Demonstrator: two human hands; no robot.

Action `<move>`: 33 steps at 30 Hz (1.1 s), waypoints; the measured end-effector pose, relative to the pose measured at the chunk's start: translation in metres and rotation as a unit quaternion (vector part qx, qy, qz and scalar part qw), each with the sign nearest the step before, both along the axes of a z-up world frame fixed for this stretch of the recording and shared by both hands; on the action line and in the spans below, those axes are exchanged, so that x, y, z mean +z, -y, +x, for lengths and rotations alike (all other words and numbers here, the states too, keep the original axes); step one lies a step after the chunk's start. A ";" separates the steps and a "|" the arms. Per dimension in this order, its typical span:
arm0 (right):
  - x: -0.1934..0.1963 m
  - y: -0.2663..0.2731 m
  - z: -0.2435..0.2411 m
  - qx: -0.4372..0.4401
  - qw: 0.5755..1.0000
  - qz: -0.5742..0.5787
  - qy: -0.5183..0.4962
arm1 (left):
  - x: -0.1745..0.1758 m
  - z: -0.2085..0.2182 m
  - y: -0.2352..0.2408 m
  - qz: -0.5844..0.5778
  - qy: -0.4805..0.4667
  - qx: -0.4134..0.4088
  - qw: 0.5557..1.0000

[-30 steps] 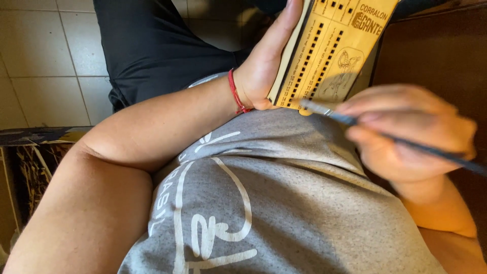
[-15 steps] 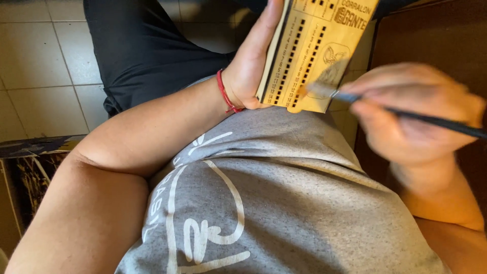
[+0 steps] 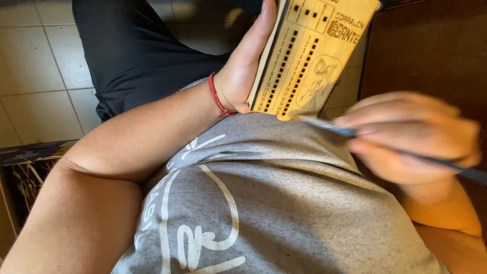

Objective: Applying a white liquid coating to a laser-cut wooden object using a paintbrush at a workbench.

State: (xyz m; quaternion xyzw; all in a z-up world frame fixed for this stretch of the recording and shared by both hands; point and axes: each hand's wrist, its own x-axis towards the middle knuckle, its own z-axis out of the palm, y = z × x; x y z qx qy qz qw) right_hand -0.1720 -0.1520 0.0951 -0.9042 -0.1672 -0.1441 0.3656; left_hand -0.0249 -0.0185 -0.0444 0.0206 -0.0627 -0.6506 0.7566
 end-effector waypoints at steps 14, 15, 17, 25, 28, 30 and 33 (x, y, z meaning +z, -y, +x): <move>-0.004 -0.003 0.011 0.055 0.995 -0.061 0.055 | -0.008 -0.002 0.002 -0.049 -0.042 -0.054 0.996; -0.007 -0.002 0.007 0.100 0.992 -0.065 0.037 | -0.005 -0.002 0.001 -0.041 -0.034 -0.046 0.998; -0.010 0.011 0.011 0.147 0.987 -0.070 0.019 | -0.005 0.000 0.001 -0.032 -0.023 -0.036 0.999; -0.007 0.015 -0.001 0.140 0.987 -0.077 0.010 | -0.014 -0.002 0.004 -0.057 -0.068 -0.096 0.991; -0.001 0.038 0.004 -0.013 0.997 -0.064 0.031 | -0.012 0.004 0.004 -0.045 -0.084 -0.129 0.987; 0.000 0.043 0.000 -0.036 0.997 -0.073 0.012 | -0.014 0.003 0.005 -0.043 -0.084 -0.135 0.986; 0.008 0.019 -0.002 -0.016 0.998 -0.042 -0.040 | -0.017 0.006 0.007 -0.040 -0.092 -0.141 0.985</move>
